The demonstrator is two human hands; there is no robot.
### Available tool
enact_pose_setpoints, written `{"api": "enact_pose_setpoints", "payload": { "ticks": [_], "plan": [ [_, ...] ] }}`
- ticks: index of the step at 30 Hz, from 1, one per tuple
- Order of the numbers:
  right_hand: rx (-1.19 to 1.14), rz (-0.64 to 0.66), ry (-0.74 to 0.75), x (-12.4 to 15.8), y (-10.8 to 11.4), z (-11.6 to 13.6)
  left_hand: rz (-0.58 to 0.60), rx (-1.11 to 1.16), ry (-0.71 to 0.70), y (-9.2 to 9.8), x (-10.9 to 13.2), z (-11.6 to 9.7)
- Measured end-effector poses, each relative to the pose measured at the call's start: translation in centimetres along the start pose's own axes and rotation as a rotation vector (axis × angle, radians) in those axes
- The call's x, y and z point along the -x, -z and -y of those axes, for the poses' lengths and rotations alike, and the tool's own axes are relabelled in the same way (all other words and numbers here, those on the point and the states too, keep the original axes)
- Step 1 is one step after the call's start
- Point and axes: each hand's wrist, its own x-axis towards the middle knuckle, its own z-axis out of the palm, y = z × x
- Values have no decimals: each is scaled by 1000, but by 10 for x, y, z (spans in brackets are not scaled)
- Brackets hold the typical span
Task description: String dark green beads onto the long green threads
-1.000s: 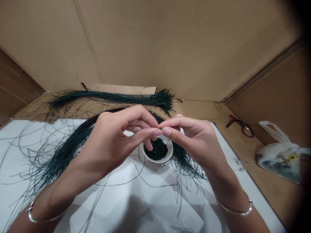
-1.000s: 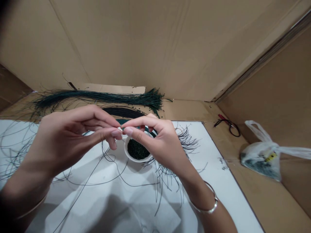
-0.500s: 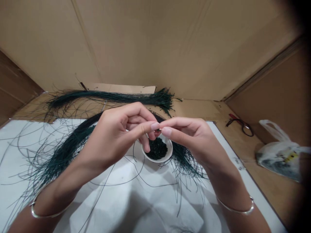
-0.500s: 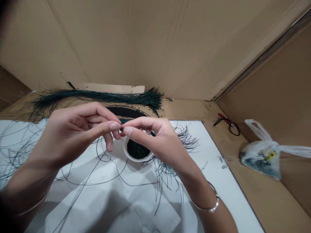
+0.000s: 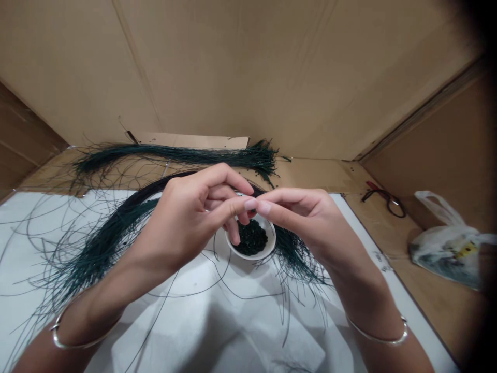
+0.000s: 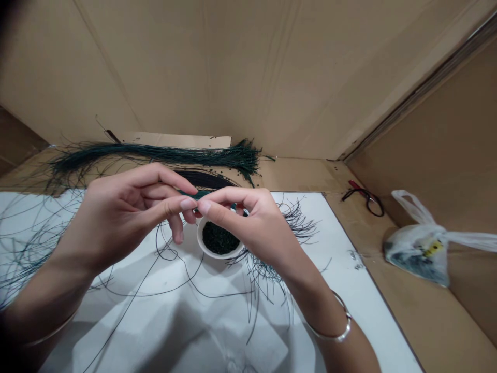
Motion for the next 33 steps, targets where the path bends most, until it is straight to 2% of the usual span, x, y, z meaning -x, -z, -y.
{"api": "enact_pose_setpoints", "payload": {
  "ticks": [12,17,26,33],
  "plan": [
    [-76,8,-3,-2,-3,-3,-3,17,56,-4,0,0],
    [-80,-25,-14,-3,-5,-5,-11,14,81,-6,0,-1],
    [-227,-79,10,-6,-16,-6,-36,60,78,-9,3,0],
    [-165,-181,101,-5,-13,-8,65,103,53,6,3,-3]
  ]
}}
